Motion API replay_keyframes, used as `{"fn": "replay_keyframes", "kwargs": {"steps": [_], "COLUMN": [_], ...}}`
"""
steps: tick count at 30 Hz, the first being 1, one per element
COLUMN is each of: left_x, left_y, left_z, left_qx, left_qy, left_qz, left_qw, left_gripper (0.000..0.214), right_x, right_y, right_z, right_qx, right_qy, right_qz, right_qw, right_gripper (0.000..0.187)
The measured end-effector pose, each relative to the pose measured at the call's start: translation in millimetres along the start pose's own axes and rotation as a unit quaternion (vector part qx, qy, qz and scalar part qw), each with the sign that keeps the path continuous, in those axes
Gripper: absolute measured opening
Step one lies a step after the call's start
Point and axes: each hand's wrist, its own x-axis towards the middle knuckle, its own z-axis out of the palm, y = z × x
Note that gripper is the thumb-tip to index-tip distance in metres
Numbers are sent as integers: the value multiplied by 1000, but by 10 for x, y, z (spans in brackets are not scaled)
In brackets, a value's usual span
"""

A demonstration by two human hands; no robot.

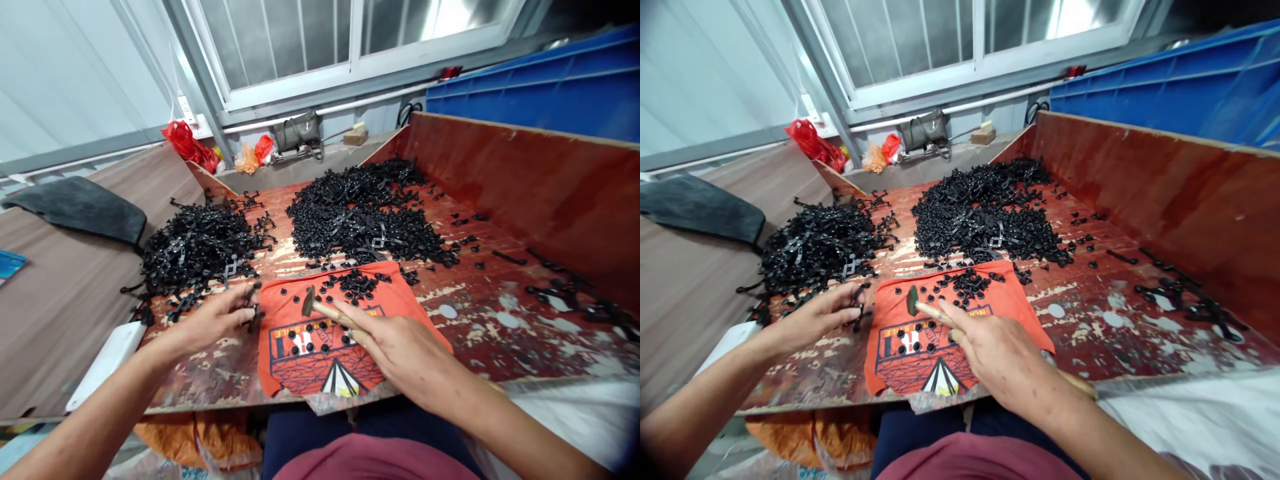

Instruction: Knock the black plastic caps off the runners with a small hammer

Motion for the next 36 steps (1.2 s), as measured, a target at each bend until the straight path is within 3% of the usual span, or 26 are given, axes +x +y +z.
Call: {"fn": "replay_keyframes", "kwargs": {"steps": [4, 10, 16, 27, 36], "left_x": [-161, -129, -84, -22, 2], "left_y": [-55, -252, -236, -230, -287], "left_z": [269, 577, 609, 708, 666], "left_qx": [-139, -184, -180, -194, -183], "left_qy": [-28, -32, -20, -37, -53], "left_qz": [-92, -104, -161, -161, -160], "left_qw": [986, 977, 970, 967, 969], "left_gripper": [38, 39, 45, 37, 34], "right_x": [-103, -187, -248, -231, -188], "right_y": [-15, 17, 34, -5, -66], "right_z": [22, 64, 69, 67, 99], "right_qx": [33, -4, -20, -2, 1], "right_qy": [-11, -17, 1, -46, -26], "right_qz": [-14, 16, 27, 55, 21], "right_qw": [999, 1000, 999, 997, 999], "right_gripper": [57, 57, 58, 64, 58]}}
